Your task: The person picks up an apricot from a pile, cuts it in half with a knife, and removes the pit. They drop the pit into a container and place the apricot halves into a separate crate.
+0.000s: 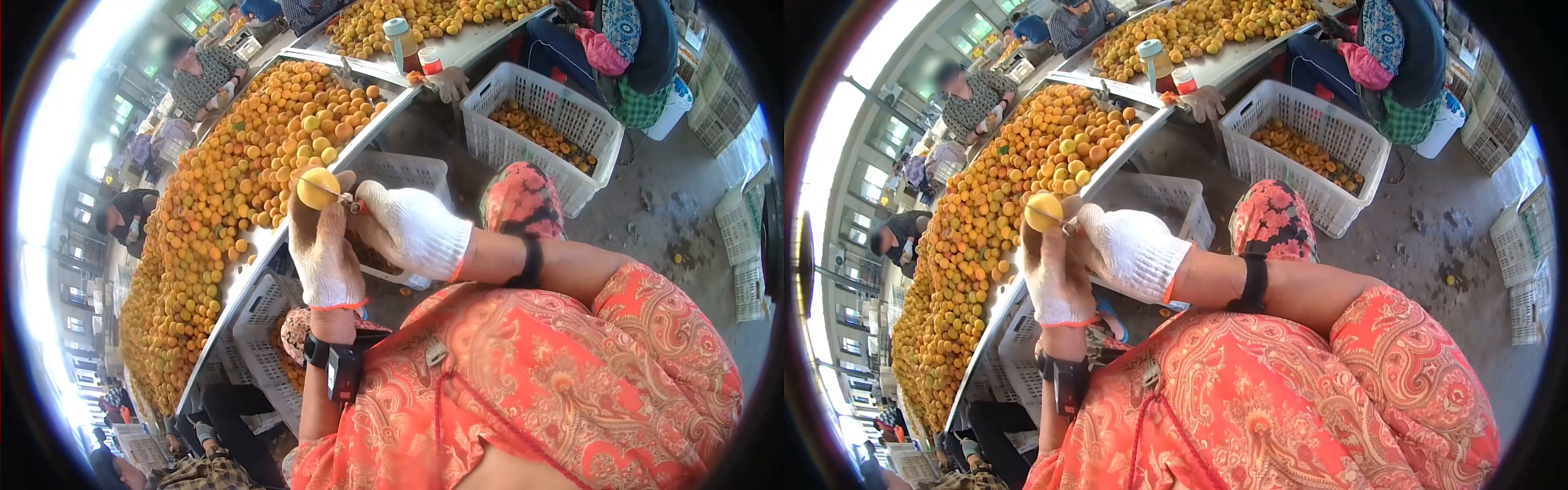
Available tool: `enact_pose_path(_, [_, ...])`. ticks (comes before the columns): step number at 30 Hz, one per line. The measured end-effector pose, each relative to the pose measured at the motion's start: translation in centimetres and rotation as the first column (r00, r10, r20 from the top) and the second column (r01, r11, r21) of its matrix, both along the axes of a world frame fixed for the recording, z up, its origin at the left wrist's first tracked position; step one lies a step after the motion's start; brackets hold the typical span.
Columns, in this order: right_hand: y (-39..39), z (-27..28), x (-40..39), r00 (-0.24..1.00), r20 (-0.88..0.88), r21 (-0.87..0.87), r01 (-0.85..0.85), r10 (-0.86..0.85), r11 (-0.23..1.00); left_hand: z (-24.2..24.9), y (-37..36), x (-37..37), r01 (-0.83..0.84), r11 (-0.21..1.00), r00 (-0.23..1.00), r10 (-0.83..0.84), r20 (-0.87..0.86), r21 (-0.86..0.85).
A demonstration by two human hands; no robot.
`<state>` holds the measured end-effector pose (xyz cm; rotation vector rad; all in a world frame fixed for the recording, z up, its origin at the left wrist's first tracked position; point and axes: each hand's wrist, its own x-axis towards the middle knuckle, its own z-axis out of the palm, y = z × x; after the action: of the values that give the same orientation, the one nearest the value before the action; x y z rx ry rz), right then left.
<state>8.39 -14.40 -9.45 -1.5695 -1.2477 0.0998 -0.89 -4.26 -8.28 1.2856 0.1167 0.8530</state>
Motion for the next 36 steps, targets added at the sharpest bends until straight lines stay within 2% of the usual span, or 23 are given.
enact_pose_path(2, [0.1, -0.7, 0.0, 0.998, 0.06, -0.053, -0.016, 0.02, 0.998, 0.0, 0.2, 0.0, -0.008, 1.0, 0.999, 0.008, 0.032, -0.009])
enact_pose_path(4, [-0.3, 0.0, 0.0, 0.999, 0.001, -0.077, -0.043, 0.044, 0.996, -0.8, 0.9, -0.1, 0.015, 0.998, 0.999, -0.018, -0.037, -0.067])
enact_pose_path(6, [-0.2, -0.1, 0.3, 0.998, -0.029, -0.107, -0.059, 0.056, 0.993, -0.9, 1.1, 0.0, -0.008, 0.997, 1.0, 0.006, -0.029, -0.075])
enact_pose_path(8, [-0.1, -0.1, 0.7, 0.997, -0.043, -0.117, -0.072, 0.067, 0.99, -0.1, 1.0, 0.0, -0.104, 0.994, 0.992, 0.102, -0.076, -0.023])
enact_pose_path(10, [-0.3, 0.2, 1.0, 0.995, -0.059, -0.131, -0.087, 0.08, 0.988, 0.4, 1.4, -0.1, -0.122, 0.993, 0.989, 0.121, -0.084, -0.009])
enact_pose_path(12, [-0.7, 1.1, 1.2, 0.994, -0.06, -0.202, -0.103, 0.093, 0.974, 0.7, 2.2, -0.8, 0.045, 0.997, 0.994, -0.051, -0.1, -0.056])
enact_pose_path(14, [-0.8, 1.1, 1.3, 0.993, -0.065, -0.215, -0.112, 0.1, 0.97, 0.9, 2.1, -0.9, 0.052, 0.997, 0.992, -0.058, -0.109, -0.063])
enact_pose_path(16, [-0.7, 0.9, 1.4, 0.992, -0.063, -0.224, -0.12, 0.108, 0.967, 0.8, 2.1, -1.0, -0.1, 0.994, 0.976, 0.105, -0.19, 0.037])
enact_pose_path(17, [-0.7, 0.6, 1.4, 0.993, -0.057, -0.212, -0.115, 0.105, 0.971, 0.6, 1.9, -0.6, -0.176, 0.973, 0.964, 0.201, -0.176, 0.147])
enact_pose_path(18, [-0.7, 0.4, 1.4, 0.993, -0.05, -0.199, -0.111, 0.104, 0.974, 0.3, 1.9, -0.7, -0.178, 0.974, 0.963, 0.202, -0.177, 0.143])
enact_pose_path(22, [-0.5, 0.6, 1.2, 0.996, -0.032, -0.245, -0.087, 0.082, 0.966, 0.0, 1.7, -0.7, -0.152, 0.988, 0.973, 0.156, -0.172, 0.041])
enact_pose_path(27, [-0.4, 0.2, 1.4, 0.994, -0.028, -0.196, -0.111, 0.107, 0.974, 0.0, 1.5, -0.6, -0.137, 0.99, 0.978, 0.137, -0.158, 0.009])
enact_pose_path(32, [-0.4, 0.3, 1.4, 0.995, 0.003, -0.217, -0.098, 0.101, 0.971, -0.5, 1.8, -0.5, -0.073, 0.985, 0.99, 0.053, -0.127, -0.153])
enact_pose_path(36, [-0.4, 0.4, 1.1, 0.994, -0.003, -0.206, -0.108, 0.11, 0.973, -0.5, 1.9, -0.6, -0.043, 0.981, 0.994, 0.023, -0.11, -0.187])
